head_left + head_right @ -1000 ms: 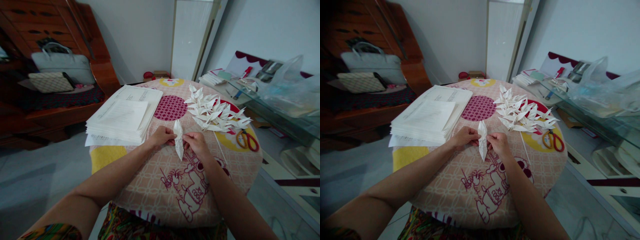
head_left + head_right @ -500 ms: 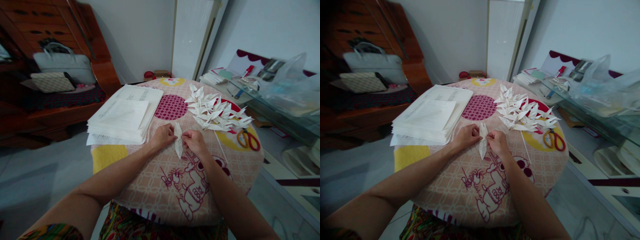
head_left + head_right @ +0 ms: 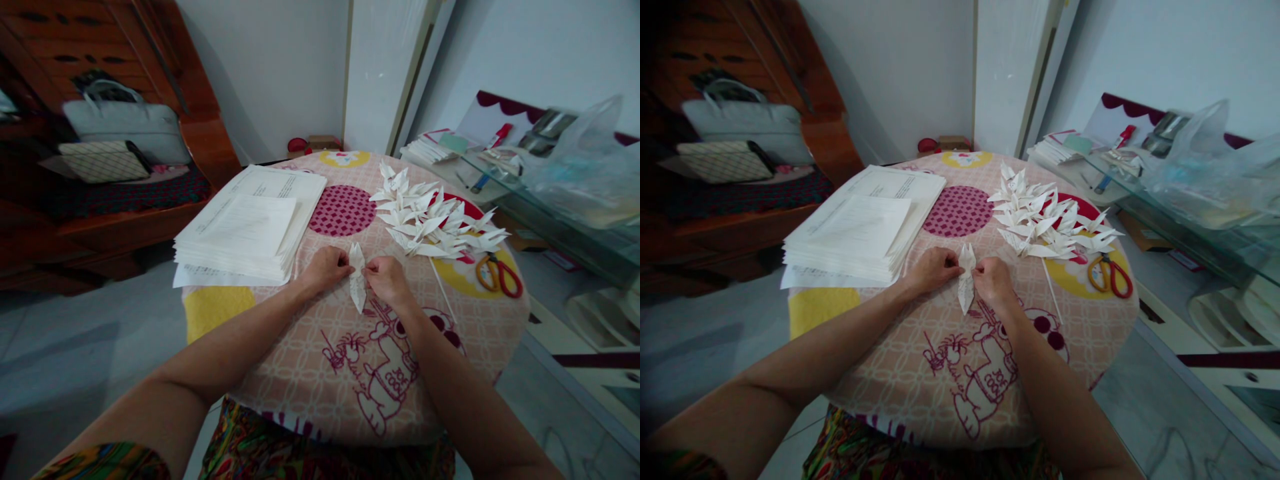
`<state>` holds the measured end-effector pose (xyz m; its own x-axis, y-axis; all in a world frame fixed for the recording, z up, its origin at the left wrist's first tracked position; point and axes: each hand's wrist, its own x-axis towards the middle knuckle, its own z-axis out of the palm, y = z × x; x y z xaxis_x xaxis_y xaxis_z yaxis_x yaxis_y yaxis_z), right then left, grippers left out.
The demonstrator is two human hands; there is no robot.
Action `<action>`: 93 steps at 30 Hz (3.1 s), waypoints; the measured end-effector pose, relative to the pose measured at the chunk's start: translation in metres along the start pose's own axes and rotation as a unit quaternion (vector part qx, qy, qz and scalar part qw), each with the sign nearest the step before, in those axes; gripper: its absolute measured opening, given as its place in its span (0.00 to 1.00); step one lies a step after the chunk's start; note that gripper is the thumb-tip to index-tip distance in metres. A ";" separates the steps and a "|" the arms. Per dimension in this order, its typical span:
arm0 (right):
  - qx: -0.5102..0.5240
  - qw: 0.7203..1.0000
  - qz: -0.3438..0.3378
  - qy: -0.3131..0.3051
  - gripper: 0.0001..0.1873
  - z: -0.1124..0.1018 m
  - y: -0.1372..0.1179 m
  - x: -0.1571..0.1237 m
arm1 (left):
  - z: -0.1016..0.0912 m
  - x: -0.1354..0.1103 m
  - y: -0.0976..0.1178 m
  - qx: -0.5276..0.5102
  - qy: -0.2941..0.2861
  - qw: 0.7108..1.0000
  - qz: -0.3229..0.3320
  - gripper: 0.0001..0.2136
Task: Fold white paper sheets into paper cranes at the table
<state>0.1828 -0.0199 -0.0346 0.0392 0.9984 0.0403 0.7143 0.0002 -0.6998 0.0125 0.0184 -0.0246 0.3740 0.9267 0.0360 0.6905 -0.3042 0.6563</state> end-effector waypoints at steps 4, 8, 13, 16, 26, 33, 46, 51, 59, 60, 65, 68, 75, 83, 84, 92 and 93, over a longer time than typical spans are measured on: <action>-0.067 0.998 -0.006 0.007 0.09 -0.001 -0.008 -0.002 | 0.002 0.000 0.002 0.009 0.011 1.000 -0.002 0.05; -0.113 0.994 -0.003 0.009 0.09 -0.002 -0.012 -0.002 | 0.004 0.001 0.004 0.007 0.014 1.000 -0.018 0.06; -0.134 0.991 0.000 0.015 0.08 -0.002 -0.013 -0.004 | 0.007 -0.001 0.003 0.033 0.009 0.999 -0.020 0.04; -0.149 0.988 0.002 0.032 0.07 -0.001 -0.016 -0.008 | 0.009 -0.007 0.002 0.017 0.042 0.999 0.001 0.02; -0.287 0.955 -0.067 -0.020 0.15 0.003 -0.017 -0.024 | 0.017 -0.013 -0.002 0.006 0.024 0.980 0.197 0.09; -0.333 0.932 -0.125 -0.064 0.15 0.000 -0.018 -0.038 | 0.015 -0.013 -0.012 -0.015 0.006 0.983 0.183 0.13; -0.040 0.997 -0.061 0.001 0.13 -0.011 0.002 -0.022 | 0.016 -0.008 -0.017 0.017 0.056 0.965 0.255 0.10; 0.143 0.982 0.116 -0.052 0.11 -0.013 -0.002 -0.016 | 0.013 -0.011 -0.012 0.040 0.040 0.971 0.233 0.11; 0.301 0.911 0.245 -0.139 0.09 -0.024 -0.018 -0.008 | 0.008 -0.013 -0.009 0.051 0.018 0.968 0.245 0.10; 0.303 0.907 0.252 -0.149 0.10 -0.026 -0.019 -0.006 | 0.008 -0.014 -0.008 0.053 0.015 0.968 0.246 0.09; 0.298 0.898 0.265 -0.188 0.11 -0.028 -0.022 -0.001 | 0.009 -0.014 -0.008 0.058 0.019 0.968 0.244 0.09; 0.288 0.899 0.269 -0.191 0.12 -0.027 -0.024 0.000 | 0.010 -0.014 -0.008 0.069 0.020 0.967 0.244 0.09; 0.266 0.909 0.261 -0.184 0.12 -0.025 -0.027 -0.001 | 0.011 -0.014 -0.007 0.081 0.014 0.968 0.238 0.10; 0.239 0.925 0.233 -0.184 0.11 -0.023 -0.022 -0.002 | 0.010 -0.013 -0.007 0.089 0.007 0.968 0.235 0.09; 0.231 0.928 0.227 -0.183 0.11 -0.022 -0.020 -0.003 | 0.009 -0.013 -0.007 0.090 0.005 0.967 0.238 0.09; 0.182 0.953 0.200 -0.136 0.08 -0.012 -0.013 -0.003 | 0.007 -0.013 -0.008 0.073 0.002 0.969 0.238 0.10; 0.180 0.953 0.200 -0.141 0.08 -0.012 -0.013 -0.002 | 0.007 -0.013 -0.008 0.071 0.004 0.969 0.238 0.10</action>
<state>0.1811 -0.0227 -0.0171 0.0330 0.8977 -0.4394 0.3942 -0.4157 -0.8196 0.0064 0.0068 -0.0353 0.6668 0.6755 0.3148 0.5190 -0.7241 0.4542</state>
